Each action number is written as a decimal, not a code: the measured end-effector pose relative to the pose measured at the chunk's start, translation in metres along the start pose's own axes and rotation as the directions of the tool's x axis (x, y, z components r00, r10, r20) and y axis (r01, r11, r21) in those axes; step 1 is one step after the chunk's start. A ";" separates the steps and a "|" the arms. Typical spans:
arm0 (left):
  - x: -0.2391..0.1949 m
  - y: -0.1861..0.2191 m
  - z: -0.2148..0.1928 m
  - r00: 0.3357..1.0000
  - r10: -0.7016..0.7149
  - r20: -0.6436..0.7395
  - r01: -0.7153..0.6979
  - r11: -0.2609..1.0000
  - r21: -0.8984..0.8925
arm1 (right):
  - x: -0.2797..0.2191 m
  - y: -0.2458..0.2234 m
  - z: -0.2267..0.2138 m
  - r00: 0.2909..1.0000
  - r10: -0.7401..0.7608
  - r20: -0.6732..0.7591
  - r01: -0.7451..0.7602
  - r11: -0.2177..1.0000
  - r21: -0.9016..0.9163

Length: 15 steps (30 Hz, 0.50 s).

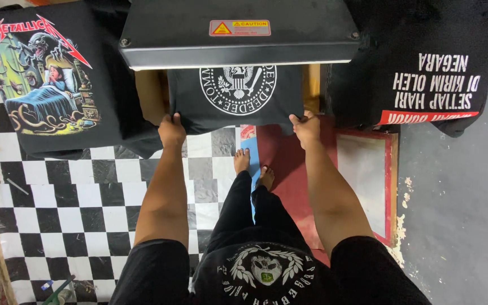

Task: Aligning t-shirts on a heat press machine and applying heat to transfer designs.

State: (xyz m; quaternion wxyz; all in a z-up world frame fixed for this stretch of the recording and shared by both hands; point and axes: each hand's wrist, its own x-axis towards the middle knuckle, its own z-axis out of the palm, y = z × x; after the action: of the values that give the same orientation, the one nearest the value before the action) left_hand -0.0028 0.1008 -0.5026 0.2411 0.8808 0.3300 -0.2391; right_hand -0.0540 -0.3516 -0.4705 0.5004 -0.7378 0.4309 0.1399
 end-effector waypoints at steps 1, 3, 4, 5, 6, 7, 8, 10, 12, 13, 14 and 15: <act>-0.009 0.000 -0.007 1.000 0.001 -0.004 -0.001 1.000 -0.003 | 0.002 0.010 -0.006 1.000 -0.005 0.001 0.005 1.000 0.002; -0.027 0.000 -0.020 0.996 -0.081 -0.034 0.081 0.997 -0.004 | 0.005 0.029 -0.019 0.995 -0.095 -0.006 0.090 0.961 -0.262; -0.021 -0.003 -0.019 0.996 -0.080 -0.036 0.080 0.997 -0.008 | 0.009 0.034 -0.024 0.995 -0.100 -0.005 0.095 0.960 -0.262; -0.017 -0.007 -0.016 0.994 -0.057 -0.091 0.061 0.998 0.032 | 0.010 0.042 -0.031 0.993 -0.117 -0.025 0.098 0.914 -0.393; -0.013 -0.011 -0.013 0.989 -0.032 -0.144 0.043 0.996 0.073 | 0.011 0.050 -0.038 0.990 -0.136 -0.041 0.096 0.851 -0.517; -0.037 0.012 -0.022 0.989 -0.034 -0.146 0.045 0.996 0.071 | -0.006 0.028 -0.038 0.989 -0.140 -0.039 0.100 0.850 -0.518; -0.062 0.034 -0.032 0.976 -0.038 -0.216 0.065 0.990 0.122 | -0.024 0.006 -0.038 0.982 -0.180 -0.049 0.124 0.826 -0.549; -0.095 0.061 -0.041 0.956 -0.035 -0.291 0.088 0.981 0.171 | -0.057 -0.033 -0.030 0.973 -0.224 -0.058 0.151 0.803 -0.576; -0.114 0.066 -0.038 0.846 0.487 -0.216 -0.424 0.861 0.280 | -0.089 -0.065 -0.019 0.865 -0.466 0.187 0.478 0.648 -0.593; -0.125 0.070 -0.027 0.847 0.486 -0.218 -0.423 0.862 0.280 | -0.097 -0.075 -0.014 0.864 -0.468 0.189 0.480 0.647 -0.593; -0.137 0.073 -0.017 0.891 0.453 -0.012 -0.405 0.807 0.429 | -0.105 -0.085 -0.010 0.883 -0.353 0.310 0.466 0.577 -0.671; -0.150 0.074 -0.007 0.911 0.369 0.184 -0.406 0.720 0.562 | -0.115 -0.094 -0.007 0.885 -0.217 0.412 0.464 0.492 -0.737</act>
State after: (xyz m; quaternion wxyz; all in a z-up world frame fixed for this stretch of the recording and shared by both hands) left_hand -0.0496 -0.0141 -0.3901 0.0101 0.9531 0.0406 -0.2996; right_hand -0.0501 -0.2883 -0.3362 0.1710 -0.9285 0.0893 0.3173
